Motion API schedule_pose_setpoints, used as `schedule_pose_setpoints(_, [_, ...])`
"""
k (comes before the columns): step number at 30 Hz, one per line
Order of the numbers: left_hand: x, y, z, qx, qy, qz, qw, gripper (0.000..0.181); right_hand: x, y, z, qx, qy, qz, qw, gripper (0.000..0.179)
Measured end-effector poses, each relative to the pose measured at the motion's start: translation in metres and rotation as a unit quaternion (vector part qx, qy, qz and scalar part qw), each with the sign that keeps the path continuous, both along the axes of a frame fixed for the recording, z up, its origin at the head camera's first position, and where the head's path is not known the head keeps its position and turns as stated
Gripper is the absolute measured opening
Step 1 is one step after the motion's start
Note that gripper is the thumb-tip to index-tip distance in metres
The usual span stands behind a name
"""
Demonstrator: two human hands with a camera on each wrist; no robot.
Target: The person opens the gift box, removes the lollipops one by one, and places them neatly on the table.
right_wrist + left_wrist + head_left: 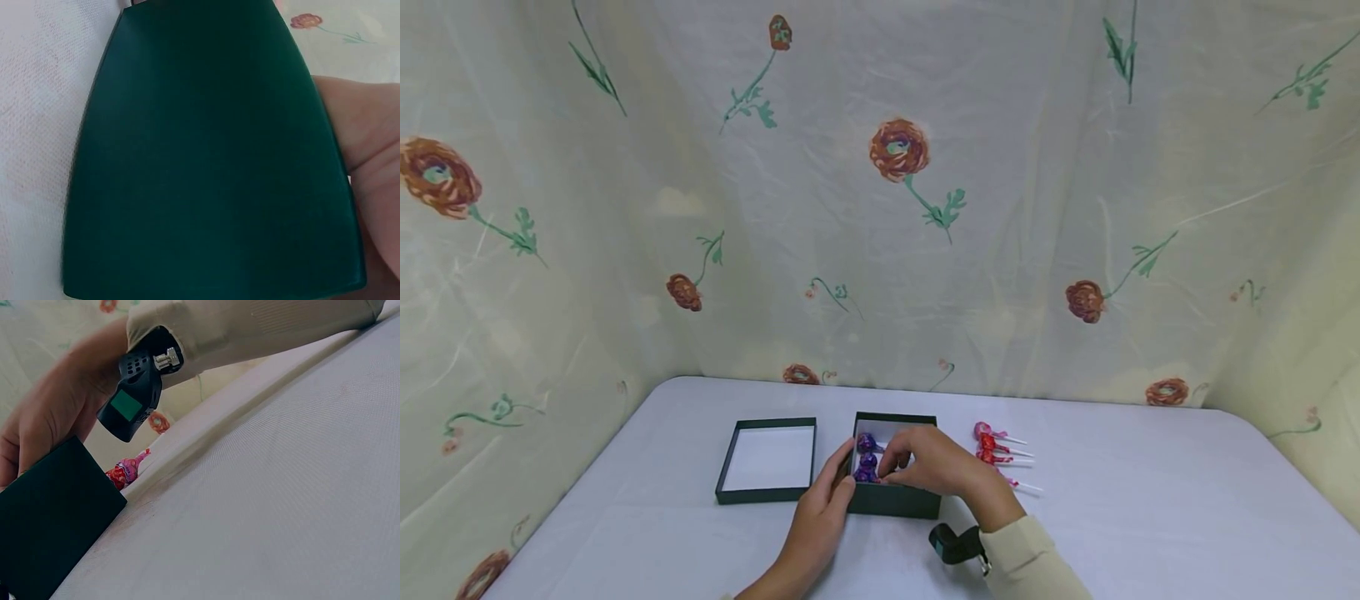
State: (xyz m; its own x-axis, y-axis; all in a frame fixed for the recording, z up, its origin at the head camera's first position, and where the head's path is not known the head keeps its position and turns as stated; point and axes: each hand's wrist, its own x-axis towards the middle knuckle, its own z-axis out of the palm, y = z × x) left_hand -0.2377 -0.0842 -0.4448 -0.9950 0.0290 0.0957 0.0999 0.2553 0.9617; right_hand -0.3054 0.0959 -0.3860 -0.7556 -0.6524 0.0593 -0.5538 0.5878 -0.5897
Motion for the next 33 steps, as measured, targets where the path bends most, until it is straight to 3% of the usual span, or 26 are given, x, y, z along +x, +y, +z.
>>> schedule_pose_setpoints(23, [0.0004,0.0010,0.0010,-0.003,0.000,-0.002,1.0000,0.047,-0.0003,0.0008,0.0037,0.011,-0.022,0.023,0.9994,0.006])
schedule_pose_setpoints(33, [0.0004,-0.0008,-0.0003,0.000,0.005,-0.008,1.0000,0.047,-0.0014,-0.0015,0.0041,0.045,-0.014,0.017,0.9987,0.008])
